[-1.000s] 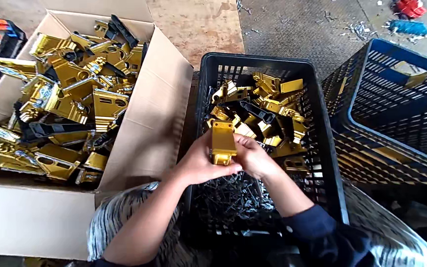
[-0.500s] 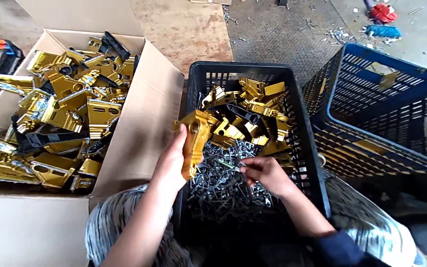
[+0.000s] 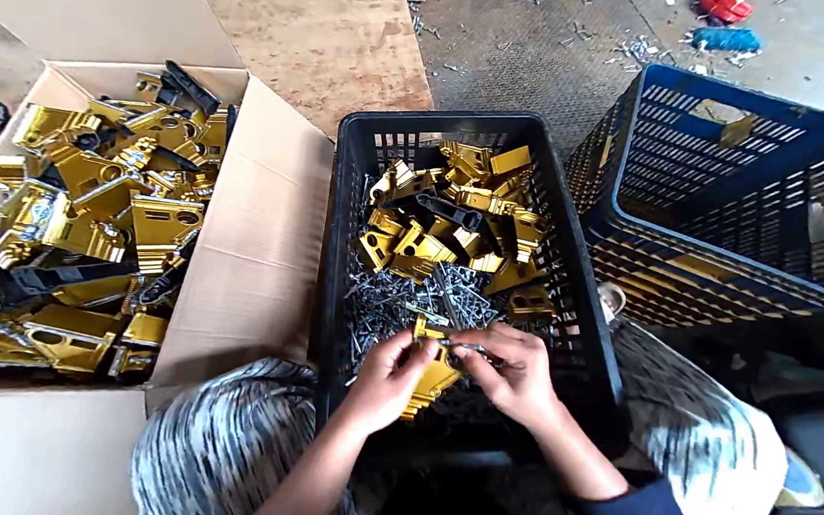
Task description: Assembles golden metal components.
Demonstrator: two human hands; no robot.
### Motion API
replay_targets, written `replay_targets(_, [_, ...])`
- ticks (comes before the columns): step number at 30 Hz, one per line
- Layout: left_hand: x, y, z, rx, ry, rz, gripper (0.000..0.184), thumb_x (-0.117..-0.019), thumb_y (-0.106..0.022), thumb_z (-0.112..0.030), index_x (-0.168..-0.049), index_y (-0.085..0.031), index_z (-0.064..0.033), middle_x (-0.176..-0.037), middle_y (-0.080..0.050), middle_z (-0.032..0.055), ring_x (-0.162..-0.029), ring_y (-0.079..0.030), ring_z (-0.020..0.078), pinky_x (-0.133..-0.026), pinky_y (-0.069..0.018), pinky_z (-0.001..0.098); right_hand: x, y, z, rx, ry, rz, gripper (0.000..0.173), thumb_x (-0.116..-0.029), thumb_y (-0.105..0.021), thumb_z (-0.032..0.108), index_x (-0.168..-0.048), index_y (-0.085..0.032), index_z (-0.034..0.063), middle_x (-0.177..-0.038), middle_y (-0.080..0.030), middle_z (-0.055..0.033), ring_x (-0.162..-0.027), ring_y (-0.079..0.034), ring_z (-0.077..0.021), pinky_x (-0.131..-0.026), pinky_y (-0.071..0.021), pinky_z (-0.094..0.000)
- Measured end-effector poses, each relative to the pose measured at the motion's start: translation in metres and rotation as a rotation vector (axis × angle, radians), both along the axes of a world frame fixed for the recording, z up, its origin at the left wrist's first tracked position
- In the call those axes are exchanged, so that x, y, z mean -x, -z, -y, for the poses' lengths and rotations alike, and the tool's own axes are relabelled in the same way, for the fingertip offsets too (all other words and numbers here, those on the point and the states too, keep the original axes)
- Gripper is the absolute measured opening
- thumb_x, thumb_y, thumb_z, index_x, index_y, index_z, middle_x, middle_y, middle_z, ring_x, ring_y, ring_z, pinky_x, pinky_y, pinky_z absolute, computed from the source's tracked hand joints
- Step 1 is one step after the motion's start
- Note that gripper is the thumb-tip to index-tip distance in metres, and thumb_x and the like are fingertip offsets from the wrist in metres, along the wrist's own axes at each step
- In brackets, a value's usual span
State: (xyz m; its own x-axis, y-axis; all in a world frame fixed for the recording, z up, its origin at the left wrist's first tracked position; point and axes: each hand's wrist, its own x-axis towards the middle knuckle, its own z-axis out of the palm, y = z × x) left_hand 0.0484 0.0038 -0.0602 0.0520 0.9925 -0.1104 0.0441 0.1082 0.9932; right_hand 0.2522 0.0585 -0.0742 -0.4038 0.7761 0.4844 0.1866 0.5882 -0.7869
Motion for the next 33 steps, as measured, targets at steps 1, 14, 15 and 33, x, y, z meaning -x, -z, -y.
replay_targets(1, [-0.002,0.001,-0.001,-0.007,-0.037,-0.004,0.027,-0.1072,-0.048,-0.023,-0.109,-0.069,-0.0053,-0.093,-0.069,-0.0034,-0.089,-0.066,0.0019,-0.083,-0.0563,0.0232,0.002,0.001,0.002,-0.035,0.015,0.001,0.022,-0.0980,-0.065,0.020,-0.104,-0.080,0.0052,-0.076,-0.069,-0.0048,-0.066,-0.056,-0.0017,-0.061,-0.0456,-0.0174])
replay_targets(14, [-0.007,0.014,-0.011,-0.061,-0.200,-0.246,0.031,-0.1044,-0.056,-0.030,-0.084,-0.070,-0.0102,-0.066,-0.059,-0.0093,-0.060,-0.055,-0.0044,-0.057,-0.0467,0.0148,0.004,0.024,-0.001,-0.168,0.117,0.153,0.027,-0.1023,-0.061,0.032,-0.111,-0.080,0.0140,-0.070,-0.062,-0.0053,-0.064,-0.055,-0.0116,-0.062,-0.0467,-0.0265])
replay_targets(15, [-0.007,0.013,-0.012,-0.070,-0.223,-0.248,0.031,-0.1038,-0.057,-0.029,-0.082,-0.069,-0.0105,-0.065,-0.058,-0.0094,-0.058,-0.054,-0.0040,-0.055,-0.0454,0.0149,0.003,0.022,0.000,-0.124,0.097,0.191,0.031,-0.1039,-0.058,0.034,-0.118,-0.078,0.0144,-0.073,-0.061,-0.0056,-0.067,-0.055,-0.0120,-0.064,-0.0471,-0.0266])
replay_targets(33, [0.008,0.021,-0.023,0.032,0.054,0.023,0.042,-0.1003,-0.063,-0.028,-0.134,-0.059,-0.0026,-0.123,-0.068,0.0072,-0.111,-0.066,0.0129,-0.097,-0.0563,0.0318,0.006,0.014,0.001,0.230,-0.140,-0.098,0.109,-0.0727,-0.092,0.046,-0.153,-0.032,0.0032,-0.128,-0.064,-0.0152,-0.115,-0.066,-0.0210,-0.100,-0.0580,-0.0397])
